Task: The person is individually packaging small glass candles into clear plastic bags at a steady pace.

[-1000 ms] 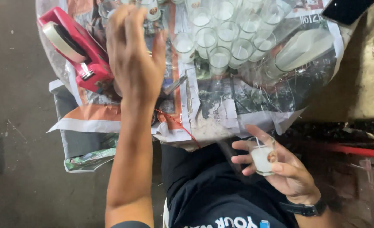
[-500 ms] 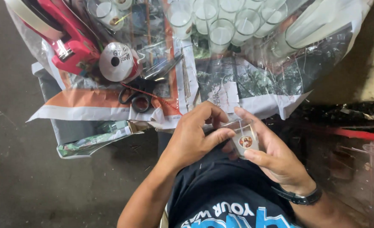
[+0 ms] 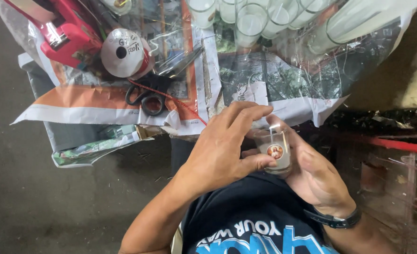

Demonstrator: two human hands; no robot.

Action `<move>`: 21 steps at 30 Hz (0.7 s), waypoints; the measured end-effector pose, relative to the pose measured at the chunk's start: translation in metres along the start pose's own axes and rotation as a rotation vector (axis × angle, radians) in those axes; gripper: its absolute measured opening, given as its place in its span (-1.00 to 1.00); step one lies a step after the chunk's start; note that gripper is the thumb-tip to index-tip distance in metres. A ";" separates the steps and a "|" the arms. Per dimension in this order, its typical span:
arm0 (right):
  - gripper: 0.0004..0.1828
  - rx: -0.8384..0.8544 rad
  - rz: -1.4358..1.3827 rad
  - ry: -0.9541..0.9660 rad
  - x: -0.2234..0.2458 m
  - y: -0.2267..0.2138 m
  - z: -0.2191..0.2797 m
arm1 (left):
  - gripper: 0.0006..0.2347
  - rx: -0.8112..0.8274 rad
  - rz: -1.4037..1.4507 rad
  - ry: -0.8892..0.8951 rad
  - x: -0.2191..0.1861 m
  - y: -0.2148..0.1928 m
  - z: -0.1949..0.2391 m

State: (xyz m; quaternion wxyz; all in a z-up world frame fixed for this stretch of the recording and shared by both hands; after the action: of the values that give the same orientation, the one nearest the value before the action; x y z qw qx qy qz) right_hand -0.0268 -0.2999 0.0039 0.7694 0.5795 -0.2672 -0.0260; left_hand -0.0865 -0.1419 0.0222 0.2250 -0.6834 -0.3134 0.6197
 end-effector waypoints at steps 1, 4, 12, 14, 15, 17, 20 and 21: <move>-0.30 0.002 0.001 0.004 0.001 0.002 -0.001 | -0.50 -0.003 0.000 -0.003 0.000 -0.001 0.000; -0.09 -0.032 0.070 0.047 0.002 0.006 -0.003 | -0.50 0.008 -0.032 -0.037 -0.002 -0.002 0.001; -0.12 -0.070 0.257 0.020 0.000 0.009 -0.002 | -0.54 -0.017 -0.032 -0.021 -0.004 -0.006 0.002; -0.13 -0.068 0.269 0.034 0.001 0.011 -0.002 | -0.53 -0.018 -0.031 -0.019 -0.004 -0.005 0.002; -0.15 -0.068 0.280 0.047 0.001 0.012 -0.002 | -0.53 -0.015 -0.029 -0.016 -0.004 -0.006 0.003; -0.14 -0.081 0.252 0.045 -0.001 0.011 0.002 | -0.52 -0.041 -0.030 -0.037 -0.004 -0.012 0.004; -0.15 -0.087 0.200 0.064 -0.002 0.015 0.005 | -0.58 -0.248 -0.099 -0.063 0.004 -0.044 0.011; -0.16 -0.116 0.186 0.076 -0.003 0.017 0.005 | -0.63 -0.416 -0.136 -0.052 0.006 -0.058 0.016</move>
State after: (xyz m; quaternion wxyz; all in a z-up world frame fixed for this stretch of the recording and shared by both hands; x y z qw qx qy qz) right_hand -0.0360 -0.2981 0.0191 0.8103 0.5073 -0.2885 0.0521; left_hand -0.1109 -0.0980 0.0565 0.1123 -0.6762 -0.4858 0.5423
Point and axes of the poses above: each hand's wrist, its own z-axis away from the middle knuckle, its own y-axis out of the palm, x = y × z, the point moved 1 cm from there along -z, towards the middle knuckle, and after that the axes turned 13 degrees about -z, right-handed, at the moved point
